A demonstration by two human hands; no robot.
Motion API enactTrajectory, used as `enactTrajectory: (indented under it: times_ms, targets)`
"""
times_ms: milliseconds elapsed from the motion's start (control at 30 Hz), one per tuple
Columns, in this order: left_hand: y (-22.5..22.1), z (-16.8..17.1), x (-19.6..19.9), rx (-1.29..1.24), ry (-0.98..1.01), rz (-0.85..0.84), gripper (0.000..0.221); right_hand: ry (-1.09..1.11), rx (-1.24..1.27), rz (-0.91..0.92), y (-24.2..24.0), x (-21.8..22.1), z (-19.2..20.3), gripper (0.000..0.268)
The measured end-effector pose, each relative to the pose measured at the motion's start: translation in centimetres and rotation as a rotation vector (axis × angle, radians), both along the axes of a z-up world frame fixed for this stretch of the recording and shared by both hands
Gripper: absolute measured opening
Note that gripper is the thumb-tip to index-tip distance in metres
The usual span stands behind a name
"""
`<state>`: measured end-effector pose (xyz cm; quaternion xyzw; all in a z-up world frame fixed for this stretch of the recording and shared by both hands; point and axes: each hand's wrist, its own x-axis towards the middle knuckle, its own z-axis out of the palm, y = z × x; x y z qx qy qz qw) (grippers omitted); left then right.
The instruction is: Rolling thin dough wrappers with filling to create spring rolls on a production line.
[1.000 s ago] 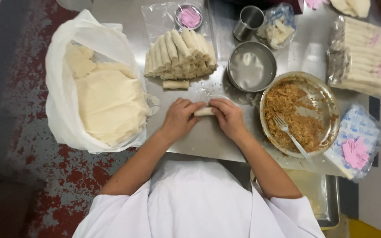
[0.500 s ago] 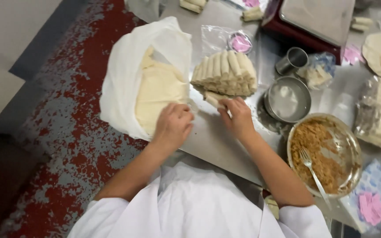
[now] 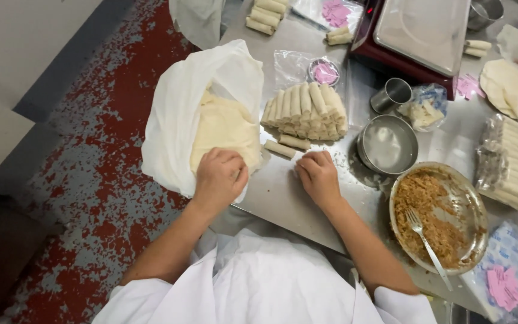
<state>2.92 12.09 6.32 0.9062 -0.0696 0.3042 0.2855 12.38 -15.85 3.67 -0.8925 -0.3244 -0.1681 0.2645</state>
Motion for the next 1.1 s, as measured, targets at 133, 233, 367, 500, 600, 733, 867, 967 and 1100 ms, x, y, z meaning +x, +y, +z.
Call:
enactTrajectory:
  times_ms: [133,233,367,500,600,733,867,967,1100]
  targets:
    - [1.5,-0.7,0.8,-0.213,-0.016,0.088,0.012,0.108,0.070,-0.007,-1.4,-3.2,0.2,0.006]
    - [4.0,2.0,0.8,-0.519,-0.035,0.340,0.030,0.250,0.128,-0.007,-2.0,-5.4,-0.4,0.009]
    - [6.4,3.2,1.3,-1.102,-0.067,0.242,0.016,0.337,0.196,-0.002,-2.1,-6.9,-0.6,0.009]
    - [1.3,8.5,0.1,-1.578,0.056,-0.025,0.012,0.518,0.355,0.023,-2.0,-6.5,0.9,0.012]
    - [-2.1,4.0,1.9,-1.691,0.291,-0.355,0.011,0.821,0.656,0.039,-1.9,-5.4,-0.5,0.030]
    - [-6.3,2.6,3.2,-1.751,0.480,-0.550,0.012,1.401,1.211,0.027,-4.3,-4.2,-0.5,0.080]
    - [-7.7,1.4,5.8,-1.228,0.463,-0.580,0.013,0.960,1.200,0.034,-8.9,-3.8,4.4,0.011]
    - [-9.2,4.3,4.9,-0.860,0.379,-0.602,0.016,0.679,0.966,-0.042,-13.6,-4.4,5.6,0.015]
    - [-10.8,5.2,2.3,-0.625,0.424,-0.798,0.018,0.607,0.599,0.076,-15.1,-8.1,9.8,0.034]
